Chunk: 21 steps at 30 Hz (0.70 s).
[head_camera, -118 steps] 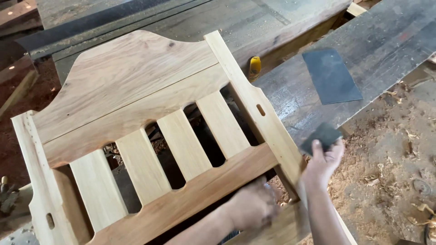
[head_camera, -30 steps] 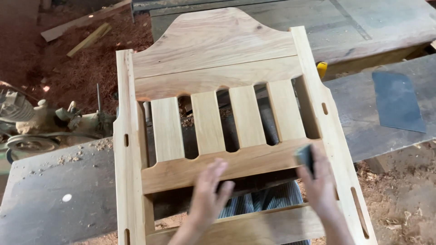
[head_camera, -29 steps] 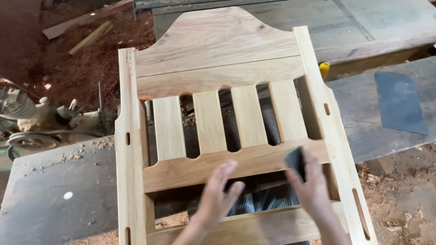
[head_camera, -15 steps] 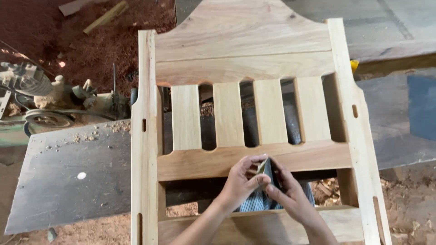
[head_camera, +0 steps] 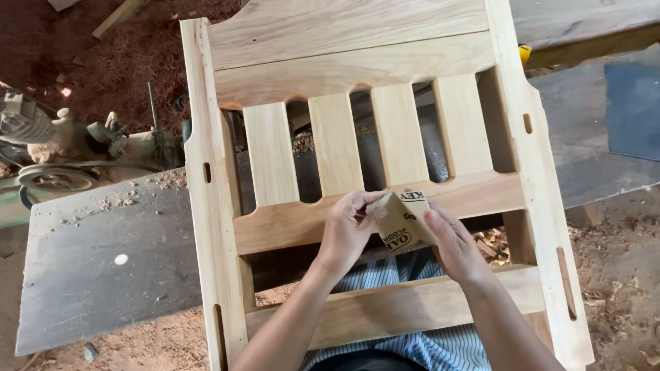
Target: Manually sanding the wood slats and frame of a chair back component using a piece of sandpaper.
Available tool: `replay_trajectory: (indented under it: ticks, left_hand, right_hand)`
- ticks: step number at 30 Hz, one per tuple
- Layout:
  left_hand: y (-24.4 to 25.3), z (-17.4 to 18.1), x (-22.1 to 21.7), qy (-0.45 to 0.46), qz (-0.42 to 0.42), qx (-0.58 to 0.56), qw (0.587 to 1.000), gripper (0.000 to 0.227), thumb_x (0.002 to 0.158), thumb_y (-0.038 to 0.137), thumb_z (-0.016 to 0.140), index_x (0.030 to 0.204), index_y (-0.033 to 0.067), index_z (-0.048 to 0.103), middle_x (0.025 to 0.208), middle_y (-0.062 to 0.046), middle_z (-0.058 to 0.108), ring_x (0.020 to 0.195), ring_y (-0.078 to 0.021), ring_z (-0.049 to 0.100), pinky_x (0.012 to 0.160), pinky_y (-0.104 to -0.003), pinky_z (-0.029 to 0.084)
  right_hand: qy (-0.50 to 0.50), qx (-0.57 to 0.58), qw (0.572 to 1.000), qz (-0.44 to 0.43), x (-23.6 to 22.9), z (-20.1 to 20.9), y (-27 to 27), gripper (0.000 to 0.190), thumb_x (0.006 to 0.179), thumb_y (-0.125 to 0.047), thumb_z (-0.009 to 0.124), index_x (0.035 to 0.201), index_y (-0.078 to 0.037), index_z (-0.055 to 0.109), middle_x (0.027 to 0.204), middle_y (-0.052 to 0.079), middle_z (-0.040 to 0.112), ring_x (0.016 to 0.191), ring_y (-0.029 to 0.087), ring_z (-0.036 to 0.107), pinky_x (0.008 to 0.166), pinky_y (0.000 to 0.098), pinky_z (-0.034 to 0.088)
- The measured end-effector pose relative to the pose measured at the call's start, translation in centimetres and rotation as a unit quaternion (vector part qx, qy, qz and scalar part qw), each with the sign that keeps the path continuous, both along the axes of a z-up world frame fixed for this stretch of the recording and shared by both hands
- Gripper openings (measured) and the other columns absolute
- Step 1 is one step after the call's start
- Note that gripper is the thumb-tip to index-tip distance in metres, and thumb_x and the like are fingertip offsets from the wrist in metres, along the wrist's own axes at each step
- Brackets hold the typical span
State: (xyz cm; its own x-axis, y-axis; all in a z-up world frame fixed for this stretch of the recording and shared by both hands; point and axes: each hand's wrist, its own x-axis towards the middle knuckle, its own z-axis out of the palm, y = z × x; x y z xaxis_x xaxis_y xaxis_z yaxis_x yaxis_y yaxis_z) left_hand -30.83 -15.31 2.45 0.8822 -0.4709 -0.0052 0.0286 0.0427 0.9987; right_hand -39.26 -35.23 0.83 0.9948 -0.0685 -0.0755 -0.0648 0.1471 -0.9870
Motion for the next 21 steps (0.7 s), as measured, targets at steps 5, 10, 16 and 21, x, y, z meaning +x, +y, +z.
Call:
replay_trajectory:
  ticks: [5,10,16,21]
  left_hand:
    - [-1.4,-2.1,1.0,-0.065,0.063,-0.006,0.996,0.012,0.095,-0.001,0.068,0.107,-0.0011,0.071,0.1,-0.005,0.075,0.091,-0.009,0.071,0.079,-0.024,0.06]
    - [-3.0,-1.8,2.8,-0.125,0.107,-0.013,0.986,0.005,0.095,-0.004,0.068,0.099,-0.0036,0.071,0.093,-0.01,0.07,0.088,-0.0129,0.073,0.078,-0.026,0.06]
    - [-1.4,0.5,7.9,-0.181,0.06,0.049,0.98,0.021,0.098,-0.002,0.069,0.118,0.0017,0.074,0.092,-0.012,0.07,0.084,-0.0205,0.071,0.079,-0.03,0.057]
    - [5.2,3.2,14.4,-0.311,0.206,0.255,0.892,0.029,0.093,0.012,0.067,0.122,0.0066,0.066,0.133,-0.016,0.058,0.127,-0.0339,0.049,0.105,-0.046,0.042]
  right_hand:
    - [0.06,-0.1,0.992,0.043,2.2,1.6,0.6,0.068,0.094,-0.019,0.058,0.158,-0.005,0.039,0.147,0.014,0.057,0.133,0.022,0.052,0.111,0.0343,0.04]
    - [-0.121,-0.369,0.919,0.06,5.5,1.0,0.9,0.098,0.07,-0.004,0.083,0.152,0.002,0.032,0.147,0.021,0.046,0.138,0.028,0.043,0.109,0.0384,0.036]
    - [-0.044,-0.422,0.9,-0.098,13.3,2.0,-1.0,0.041,0.079,-0.01,0.085,0.115,-0.006,0.067,0.107,0.013,0.074,0.1,0.028,0.072,0.085,0.0365,0.057]
    - [0.039,-0.558,0.821,-0.119,21.2,5.5,-2.5,0.037,0.086,-0.03,0.082,0.112,-0.007,0.069,0.1,0.018,0.073,0.095,0.039,0.068,0.078,0.0471,0.054]
